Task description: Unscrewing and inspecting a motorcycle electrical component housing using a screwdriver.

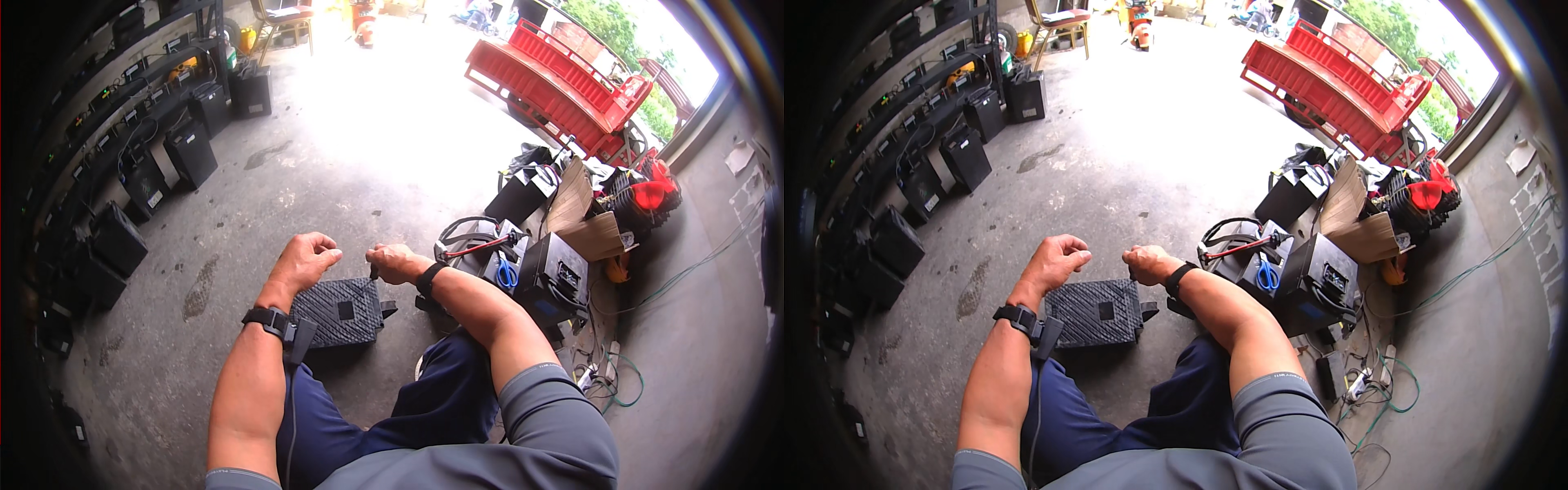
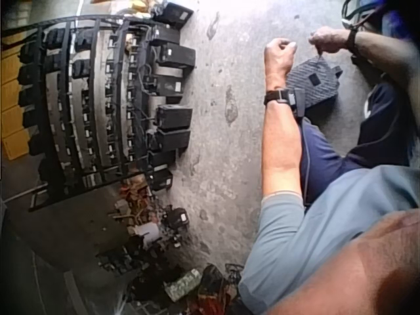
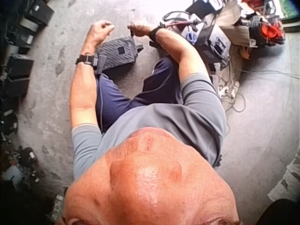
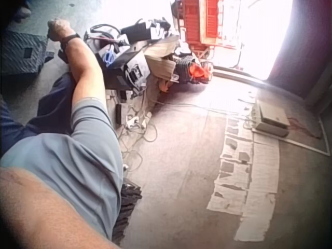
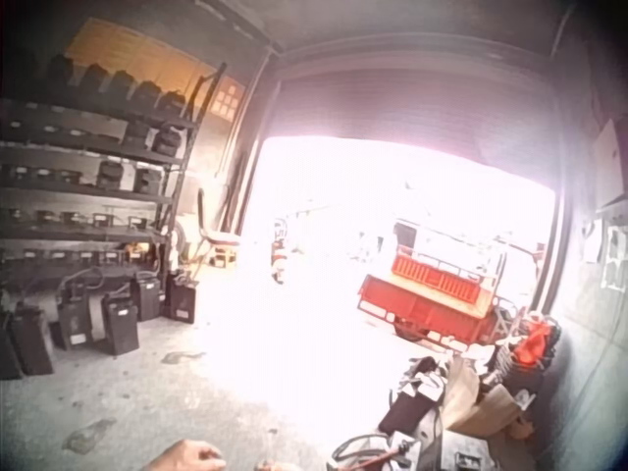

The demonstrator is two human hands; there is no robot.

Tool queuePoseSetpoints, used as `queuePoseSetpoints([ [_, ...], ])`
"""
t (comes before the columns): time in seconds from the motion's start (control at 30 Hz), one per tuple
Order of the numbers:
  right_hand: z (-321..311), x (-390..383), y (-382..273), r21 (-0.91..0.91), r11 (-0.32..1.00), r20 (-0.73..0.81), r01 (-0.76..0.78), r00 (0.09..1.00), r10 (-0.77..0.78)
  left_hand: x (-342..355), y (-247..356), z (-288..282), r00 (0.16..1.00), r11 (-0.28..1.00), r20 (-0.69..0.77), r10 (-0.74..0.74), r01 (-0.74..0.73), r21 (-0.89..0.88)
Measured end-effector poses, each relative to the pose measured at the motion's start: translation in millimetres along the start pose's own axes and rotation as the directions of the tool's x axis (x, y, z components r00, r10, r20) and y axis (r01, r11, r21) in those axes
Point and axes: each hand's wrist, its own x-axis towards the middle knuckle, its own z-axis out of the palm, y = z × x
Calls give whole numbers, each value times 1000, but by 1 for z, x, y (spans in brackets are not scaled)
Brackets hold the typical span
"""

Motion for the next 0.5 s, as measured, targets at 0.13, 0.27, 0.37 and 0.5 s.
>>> queuePoseSetpoints([
  [0.13, 1, -1, -2, -15, 999, -32, -39, 999, 38, -1, 2, -1, 1000, 1000, 4, -7, 7, -11],
  [0.27, 6, -2, -1, -32, 998, -69, -52, 996, 50, -2, 3, -1, 1000, 1000, -4, -23, 23, 5],
  [0.37, 7, -1, 2, -26, 998, -115, 62, 991, -64, -1, 3, -1, 1000, 1000, 4, -24, 24, 13],
  [0.5, 4, 2, 1, -47, 995, 8, -88, 996, 88, 0, 1, 0, 1000, 1000, -4, -14, 15, 23],
])
